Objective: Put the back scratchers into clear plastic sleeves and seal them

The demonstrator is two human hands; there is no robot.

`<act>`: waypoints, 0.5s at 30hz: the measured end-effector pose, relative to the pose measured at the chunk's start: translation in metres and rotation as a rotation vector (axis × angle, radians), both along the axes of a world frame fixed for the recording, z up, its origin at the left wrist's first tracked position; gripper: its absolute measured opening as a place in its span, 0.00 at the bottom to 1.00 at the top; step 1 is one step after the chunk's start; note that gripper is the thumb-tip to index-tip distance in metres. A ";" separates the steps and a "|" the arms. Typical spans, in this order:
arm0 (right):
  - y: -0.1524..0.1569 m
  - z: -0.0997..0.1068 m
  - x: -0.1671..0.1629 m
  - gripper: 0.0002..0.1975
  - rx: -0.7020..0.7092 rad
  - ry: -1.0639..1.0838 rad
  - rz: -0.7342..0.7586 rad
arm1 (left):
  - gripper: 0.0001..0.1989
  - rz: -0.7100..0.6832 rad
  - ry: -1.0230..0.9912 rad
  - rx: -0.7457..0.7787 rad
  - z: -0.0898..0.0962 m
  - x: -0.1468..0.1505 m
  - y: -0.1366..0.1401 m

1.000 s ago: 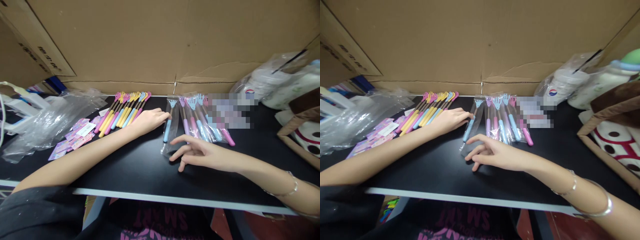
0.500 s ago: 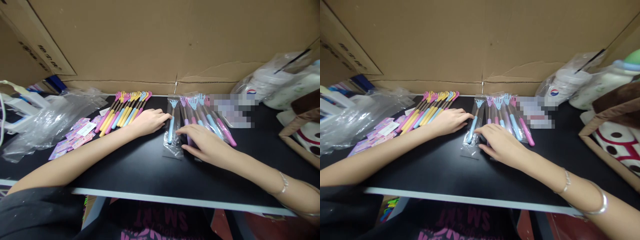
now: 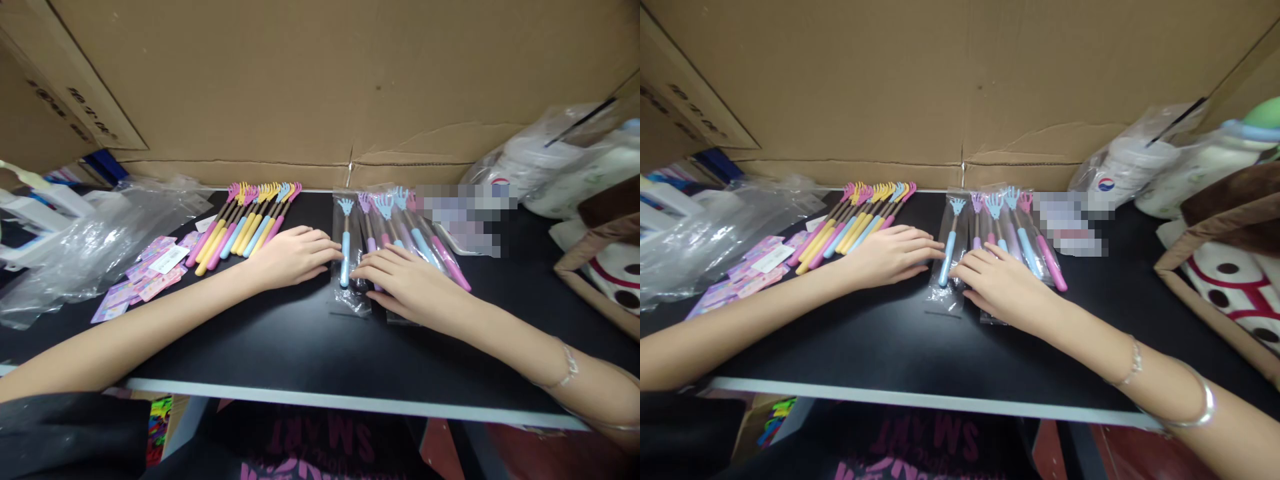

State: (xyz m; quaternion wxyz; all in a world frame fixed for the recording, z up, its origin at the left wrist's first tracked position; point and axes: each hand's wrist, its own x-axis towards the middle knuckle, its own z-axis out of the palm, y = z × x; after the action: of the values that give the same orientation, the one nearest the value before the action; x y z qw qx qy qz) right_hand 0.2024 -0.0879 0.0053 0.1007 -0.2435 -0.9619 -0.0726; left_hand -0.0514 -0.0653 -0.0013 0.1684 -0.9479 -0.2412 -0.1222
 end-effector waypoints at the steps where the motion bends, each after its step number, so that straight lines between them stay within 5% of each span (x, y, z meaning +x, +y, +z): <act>1: 0.000 0.000 0.000 0.13 0.018 -0.012 0.005 | 0.13 -0.020 0.004 0.002 0.000 0.000 -0.003; 8: -0.001 0.001 -0.005 0.09 0.137 -0.045 0.072 | 0.11 -0.079 0.009 0.110 -0.002 0.003 -0.014; 15: -0.003 0.002 -0.005 0.09 0.083 -0.046 0.091 | 0.12 -0.084 0.019 0.128 -0.005 0.003 -0.017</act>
State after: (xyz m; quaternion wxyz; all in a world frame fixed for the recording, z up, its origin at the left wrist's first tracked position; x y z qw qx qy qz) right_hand 0.1975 -0.0911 0.0069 0.0918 -0.1935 -0.9702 -0.1134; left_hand -0.0481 -0.0820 -0.0062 0.2255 -0.9456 -0.1914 -0.1355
